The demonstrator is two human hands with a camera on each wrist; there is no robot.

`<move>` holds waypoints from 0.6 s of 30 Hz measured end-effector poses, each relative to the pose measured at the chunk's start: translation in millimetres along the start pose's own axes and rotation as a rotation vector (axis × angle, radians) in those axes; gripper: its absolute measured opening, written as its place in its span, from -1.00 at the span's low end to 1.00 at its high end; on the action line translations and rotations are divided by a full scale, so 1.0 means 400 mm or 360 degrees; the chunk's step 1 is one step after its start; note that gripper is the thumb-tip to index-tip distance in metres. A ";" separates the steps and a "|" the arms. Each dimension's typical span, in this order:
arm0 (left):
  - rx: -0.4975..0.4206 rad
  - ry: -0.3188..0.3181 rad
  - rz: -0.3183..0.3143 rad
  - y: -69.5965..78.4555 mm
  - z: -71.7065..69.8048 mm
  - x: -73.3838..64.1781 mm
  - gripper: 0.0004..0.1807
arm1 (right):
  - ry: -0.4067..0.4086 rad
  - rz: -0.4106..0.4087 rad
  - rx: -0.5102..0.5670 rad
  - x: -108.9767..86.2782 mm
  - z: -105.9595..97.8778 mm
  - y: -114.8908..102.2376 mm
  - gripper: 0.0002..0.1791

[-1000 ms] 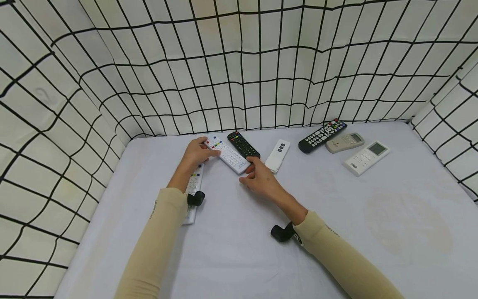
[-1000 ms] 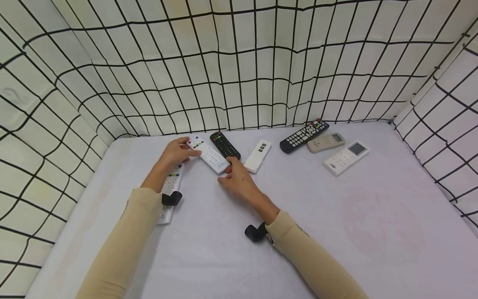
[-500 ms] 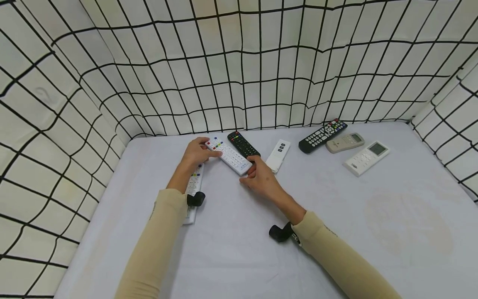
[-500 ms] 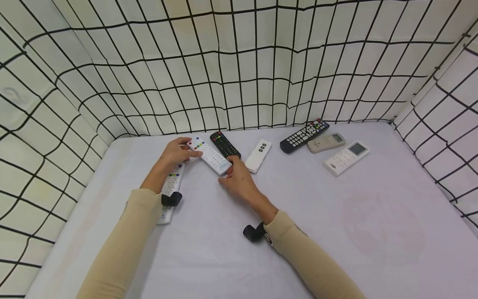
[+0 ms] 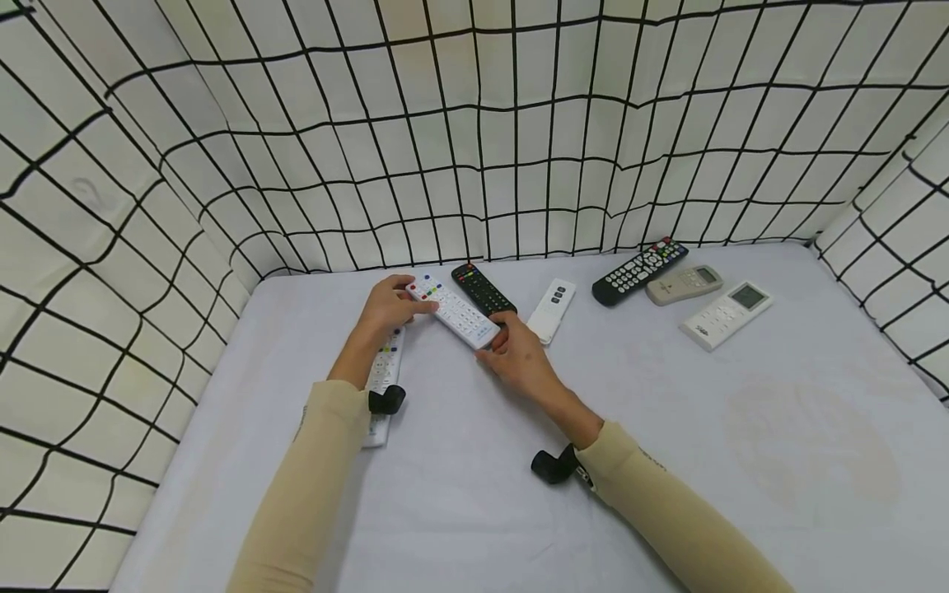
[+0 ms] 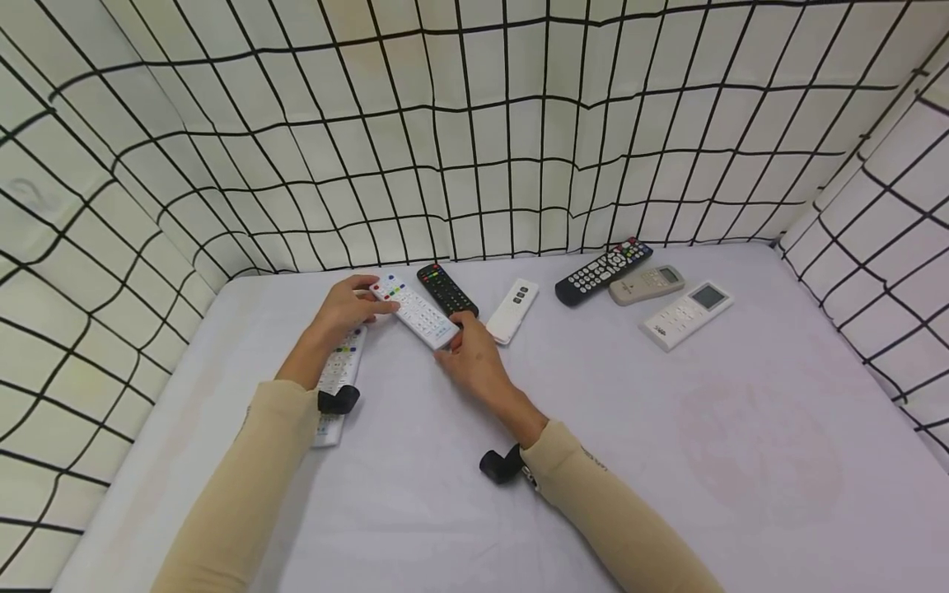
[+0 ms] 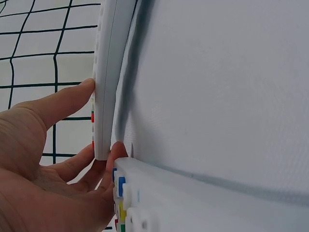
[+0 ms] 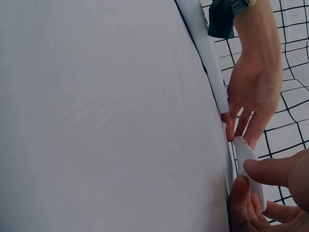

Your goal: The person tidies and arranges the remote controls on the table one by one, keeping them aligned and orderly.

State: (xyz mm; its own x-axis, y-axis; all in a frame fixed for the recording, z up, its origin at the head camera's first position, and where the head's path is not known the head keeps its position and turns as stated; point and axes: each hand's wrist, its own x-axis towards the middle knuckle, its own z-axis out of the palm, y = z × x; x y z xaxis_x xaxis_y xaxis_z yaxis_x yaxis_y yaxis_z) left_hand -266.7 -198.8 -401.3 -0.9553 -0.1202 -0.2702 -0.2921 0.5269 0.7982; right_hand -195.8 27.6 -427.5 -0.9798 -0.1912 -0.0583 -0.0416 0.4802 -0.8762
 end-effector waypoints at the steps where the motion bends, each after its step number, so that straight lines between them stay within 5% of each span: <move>1: -0.0005 -0.0006 0.0000 0.001 -0.001 -0.002 -0.12 | 0.0002 -0.0002 0.0001 0.000 0.000 0.000 -0.25; 18: -0.0173 -0.0043 0.0045 -0.013 -0.018 -0.022 -0.13 | -0.0005 -0.0019 0.0043 -0.015 -0.002 -0.006 -0.29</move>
State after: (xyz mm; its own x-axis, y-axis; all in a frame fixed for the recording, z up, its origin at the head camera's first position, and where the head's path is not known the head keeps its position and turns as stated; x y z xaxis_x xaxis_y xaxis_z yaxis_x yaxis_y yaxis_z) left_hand -257.3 -206.4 -399.1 -0.9620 -0.0834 -0.2601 -0.2700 0.4352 0.8589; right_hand -189.9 28.2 -424.9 -0.9787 -0.1995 -0.0493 -0.0479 0.4544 -0.8895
